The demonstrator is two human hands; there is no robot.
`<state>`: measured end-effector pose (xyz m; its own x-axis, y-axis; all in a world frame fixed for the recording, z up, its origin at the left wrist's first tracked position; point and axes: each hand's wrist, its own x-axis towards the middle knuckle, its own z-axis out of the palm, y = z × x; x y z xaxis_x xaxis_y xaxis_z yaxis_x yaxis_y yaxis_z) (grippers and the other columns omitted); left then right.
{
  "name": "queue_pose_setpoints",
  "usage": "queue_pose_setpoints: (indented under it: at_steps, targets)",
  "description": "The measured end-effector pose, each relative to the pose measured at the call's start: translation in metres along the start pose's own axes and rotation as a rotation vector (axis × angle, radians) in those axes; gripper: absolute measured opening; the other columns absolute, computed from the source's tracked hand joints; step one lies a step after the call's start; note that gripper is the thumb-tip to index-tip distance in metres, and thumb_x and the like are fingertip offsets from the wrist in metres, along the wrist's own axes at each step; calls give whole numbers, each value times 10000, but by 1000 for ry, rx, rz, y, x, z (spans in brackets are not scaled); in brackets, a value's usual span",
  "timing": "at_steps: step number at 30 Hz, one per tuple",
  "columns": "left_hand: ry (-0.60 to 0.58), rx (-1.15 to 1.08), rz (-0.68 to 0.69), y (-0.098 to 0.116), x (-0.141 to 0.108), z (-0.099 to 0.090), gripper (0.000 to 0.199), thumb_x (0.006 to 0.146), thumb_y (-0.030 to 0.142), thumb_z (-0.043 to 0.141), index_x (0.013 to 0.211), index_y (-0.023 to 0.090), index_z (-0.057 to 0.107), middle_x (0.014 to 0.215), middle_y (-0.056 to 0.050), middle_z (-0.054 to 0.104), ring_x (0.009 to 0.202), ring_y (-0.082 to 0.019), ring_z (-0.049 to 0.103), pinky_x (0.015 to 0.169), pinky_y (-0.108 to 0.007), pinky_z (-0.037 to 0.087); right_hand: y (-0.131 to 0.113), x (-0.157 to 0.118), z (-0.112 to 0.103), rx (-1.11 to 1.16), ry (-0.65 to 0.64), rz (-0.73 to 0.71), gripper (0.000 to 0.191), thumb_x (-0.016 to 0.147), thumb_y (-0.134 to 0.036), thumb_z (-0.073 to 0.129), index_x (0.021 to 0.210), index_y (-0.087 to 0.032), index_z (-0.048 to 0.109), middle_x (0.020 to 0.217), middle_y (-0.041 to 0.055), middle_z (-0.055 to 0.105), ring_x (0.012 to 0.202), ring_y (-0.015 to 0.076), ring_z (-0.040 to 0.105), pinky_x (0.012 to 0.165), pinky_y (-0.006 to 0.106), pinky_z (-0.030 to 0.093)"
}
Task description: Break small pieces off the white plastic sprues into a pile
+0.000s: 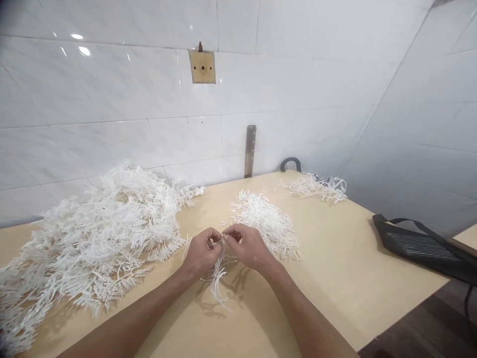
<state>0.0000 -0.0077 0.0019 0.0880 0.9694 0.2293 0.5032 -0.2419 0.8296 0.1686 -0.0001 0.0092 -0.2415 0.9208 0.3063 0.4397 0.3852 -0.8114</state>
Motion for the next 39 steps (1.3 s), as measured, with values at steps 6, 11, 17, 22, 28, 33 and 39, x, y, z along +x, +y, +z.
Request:
queue_pose_setpoints:
  at_steps: [6, 11, 17, 22, 28, 33, 39]
  targets:
    - [34, 86, 44, 3, -1, -1, 110, 677, 159, 543, 752, 189, 619, 733, 5, 633, 636, -128, 522, 595, -238, 393, -2, 0, -1, -40, 26, 3, 169, 856, -284, 568, 896, -220, 720, 830, 20, 728, 748, 168, 652, 689, 288, 501]
    - [1, -45, -9, 2, 0, -2, 81, 663, 156, 517, 714, 188, 572, 693, 25, 599, 619, -117, 508, 591, -228, 394, -1, 0, 0, -35, 0, 36, 156, 863, -318, 580, 832, -224, 700, 751, 4, 696, 678, 157, 618, 630, 280, 485]
    - [-44, -180, -94, 4, 2, -3, 122, 731, 246, 505, 636, 183, 548, 612, 30, 541, 585, -114, 470, 552, -223, 380, 1, 0, -1, -27, 13, 40, 195, 870, -358, 566, 848, -223, 704, 725, 12, 689, 647, 166, 613, 587, 286, 495]
    - [-86, -231, -163, 3, 6, -4, 123, 700, 238, 555, 632, 167, 628, 607, 12, 591, 592, -123, 518, 560, -229, 407, 3, 0, -1, -81, 52, 9, 170, 859, -327, 569, 836, -223, 702, 758, 14, 706, 674, 165, 624, 642, 293, 497]
    - [-142, -218, -196, 2, 7, -2, 92, 638, 163, 586, 687, 163, 665, 639, 8, 635, 591, -117, 546, 574, -226, 427, 1, 0, 0, -65, 9, 39, 183, 874, -332, 550, 837, -229, 697, 756, 10, 698, 666, 164, 622, 587, 271, 467]
    - [-82, -182, -156, -1, 6, -1, 56, 667, 189, 593, 677, 165, 643, 643, 13, 631, 587, -111, 537, 571, -224, 418, 0, -1, -2, -47, -15, 66, 174, 869, -324, 557, 851, -233, 704, 759, 3, 691, 634, 154, 609, 577, 268, 465]
    - [-48, -178, -135, 4, 3, -1, 89, 711, 222, 576, 703, 165, 645, 645, 15, 630, 570, -115, 541, 568, -234, 417, 2, -2, -2, -9, -26, 81, 192, 877, -323, 549, 902, -230, 716, 701, -9, 677, 579, 140, 584, 575, 266, 466]
